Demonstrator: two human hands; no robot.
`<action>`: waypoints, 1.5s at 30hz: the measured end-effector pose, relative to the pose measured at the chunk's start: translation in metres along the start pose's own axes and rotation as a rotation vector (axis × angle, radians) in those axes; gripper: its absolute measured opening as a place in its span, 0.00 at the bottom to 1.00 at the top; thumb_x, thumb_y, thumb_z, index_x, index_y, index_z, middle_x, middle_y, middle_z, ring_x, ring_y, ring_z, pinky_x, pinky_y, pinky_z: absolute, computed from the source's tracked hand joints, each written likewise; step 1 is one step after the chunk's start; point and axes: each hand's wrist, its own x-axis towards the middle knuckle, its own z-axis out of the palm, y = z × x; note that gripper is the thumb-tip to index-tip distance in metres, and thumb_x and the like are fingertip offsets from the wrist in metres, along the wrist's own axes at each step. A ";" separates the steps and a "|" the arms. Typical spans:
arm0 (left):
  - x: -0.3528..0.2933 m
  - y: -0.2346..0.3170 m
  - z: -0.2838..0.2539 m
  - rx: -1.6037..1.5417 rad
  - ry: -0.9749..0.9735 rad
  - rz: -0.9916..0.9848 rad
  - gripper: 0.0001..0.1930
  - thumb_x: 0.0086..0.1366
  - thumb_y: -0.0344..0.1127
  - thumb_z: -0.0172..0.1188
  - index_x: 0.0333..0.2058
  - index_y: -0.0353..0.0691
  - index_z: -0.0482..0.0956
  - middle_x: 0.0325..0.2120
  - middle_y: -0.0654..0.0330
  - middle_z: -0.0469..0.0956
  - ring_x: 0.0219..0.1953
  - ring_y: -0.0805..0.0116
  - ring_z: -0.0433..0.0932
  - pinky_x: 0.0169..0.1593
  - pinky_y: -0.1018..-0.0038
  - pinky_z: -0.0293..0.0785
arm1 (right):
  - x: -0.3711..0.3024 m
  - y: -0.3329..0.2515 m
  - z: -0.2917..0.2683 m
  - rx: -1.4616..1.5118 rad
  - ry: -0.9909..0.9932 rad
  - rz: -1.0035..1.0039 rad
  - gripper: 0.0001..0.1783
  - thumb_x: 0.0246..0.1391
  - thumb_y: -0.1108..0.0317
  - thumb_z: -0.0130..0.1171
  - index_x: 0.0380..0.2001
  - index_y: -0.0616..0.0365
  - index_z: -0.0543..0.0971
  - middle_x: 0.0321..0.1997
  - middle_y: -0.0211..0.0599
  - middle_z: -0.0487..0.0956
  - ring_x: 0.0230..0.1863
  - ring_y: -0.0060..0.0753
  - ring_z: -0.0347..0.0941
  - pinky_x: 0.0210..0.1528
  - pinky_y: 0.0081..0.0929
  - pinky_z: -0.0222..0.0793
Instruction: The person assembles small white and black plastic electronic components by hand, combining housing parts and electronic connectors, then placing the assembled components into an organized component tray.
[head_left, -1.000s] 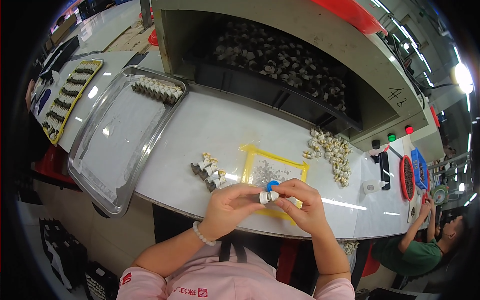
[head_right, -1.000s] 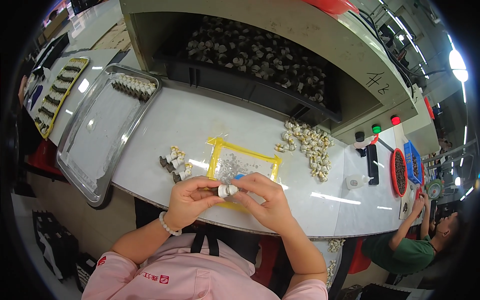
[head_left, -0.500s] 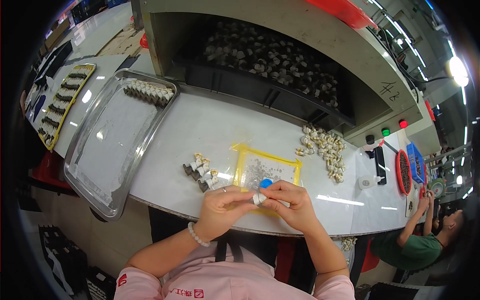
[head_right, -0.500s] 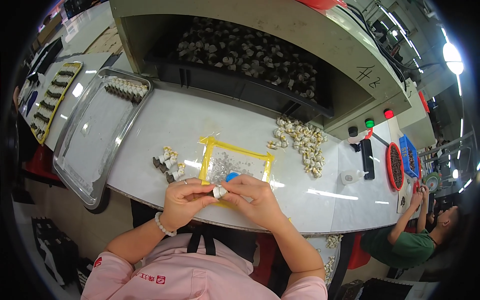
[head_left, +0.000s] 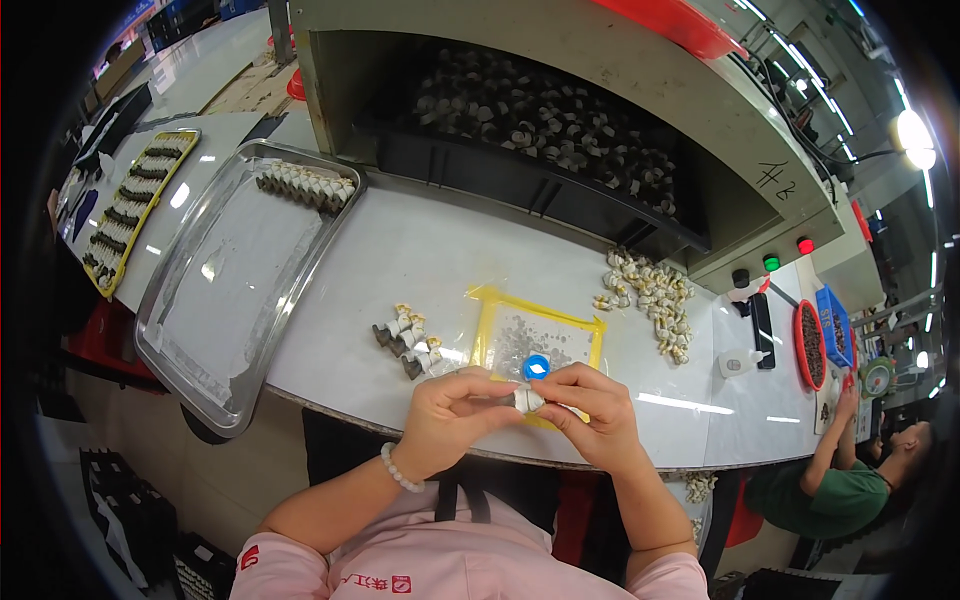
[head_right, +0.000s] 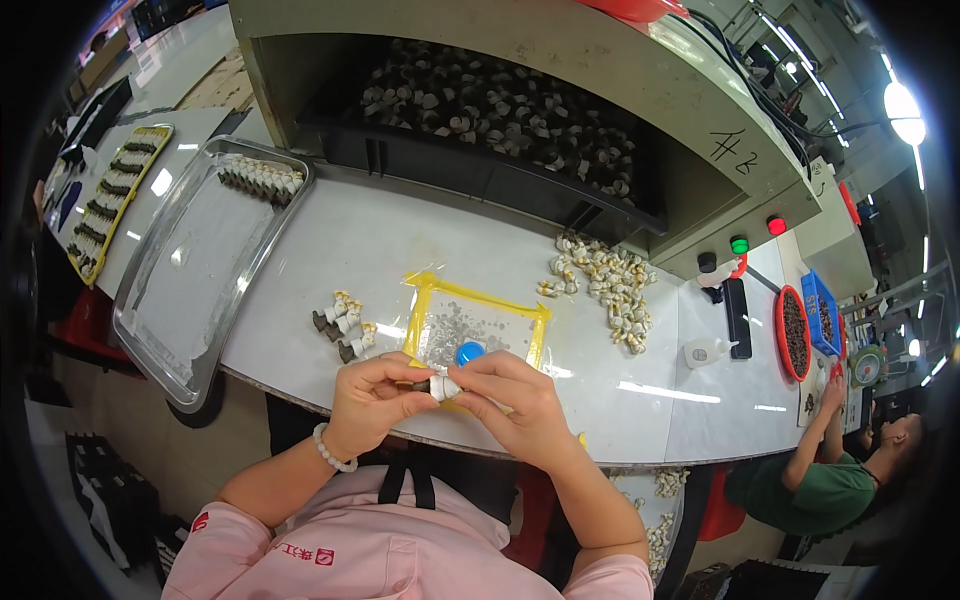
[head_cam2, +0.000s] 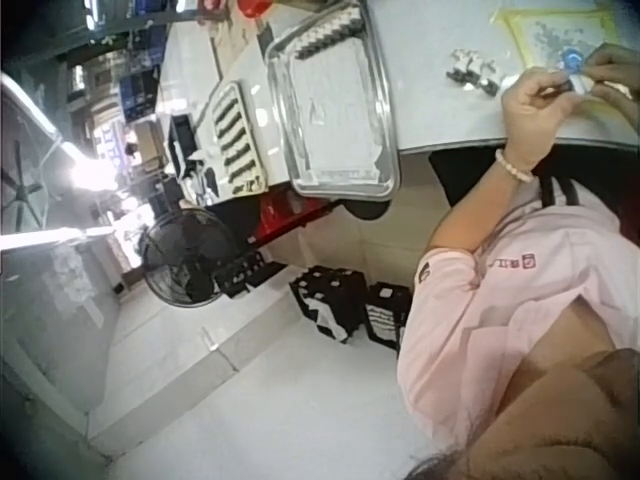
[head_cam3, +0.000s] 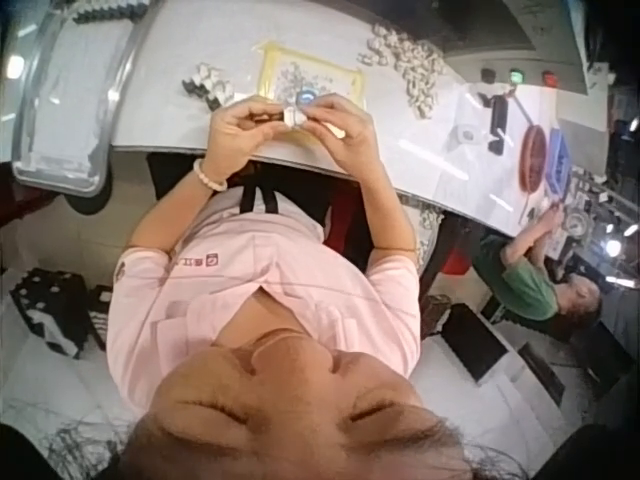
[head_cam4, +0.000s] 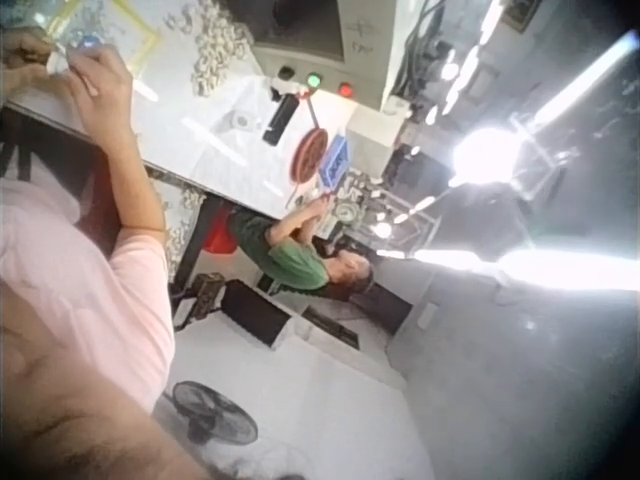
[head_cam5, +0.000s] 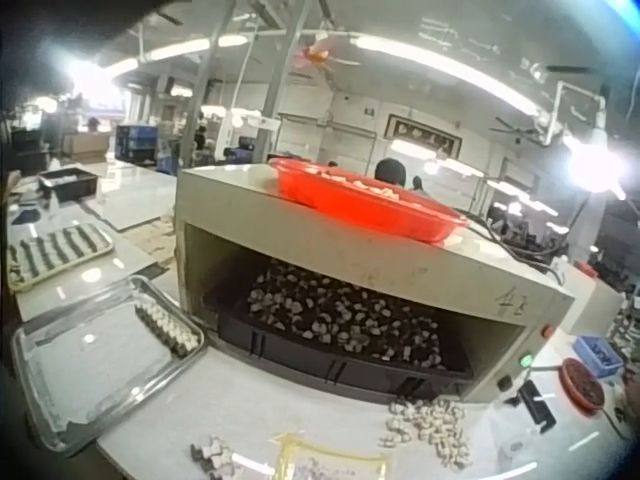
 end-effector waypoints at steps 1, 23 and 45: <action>0.000 0.000 0.000 -0.002 -0.004 0.001 0.11 0.56 0.16 0.60 0.40 0.29 0.77 0.41 0.57 0.76 0.44 0.71 0.76 0.48 0.75 0.76 | 0.000 0.000 0.001 0.006 0.001 -0.002 0.13 0.47 0.77 0.63 0.39 0.62 0.81 0.34 0.40 0.78 0.34 0.35 0.76 0.36 0.25 0.71; -0.033 0.021 -0.045 1.503 0.243 0.566 0.14 0.44 0.29 0.71 0.32 0.40 0.80 0.40 0.54 0.72 0.42 0.55 0.67 0.44 0.65 0.66 | 0.035 0.086 -0.048 -0.620 0.224 0.213 0.10 0.47 0.73 0.61 0.36 0.60 0.79 0.39 0.40 0.76 0.41 0.45 0.72 0.43 0.34 0.69; -0.001 0.032 -0.045 1.561 0.289 0.246 0.29 0.44 0.37 0.71 0.43 0.36 0.67 0.45 0.44 0.67 0.52 0.44 0.64 0.55 0.55 0.60 | 0.032 0.089 -0.050 -0.504 0.259 0.214 0.09 0.49 0.74 0.59 0.36 0.61 0.78 0.39 0.39 0.74 0.38 0.41 0.73 0.38 0.29 0.72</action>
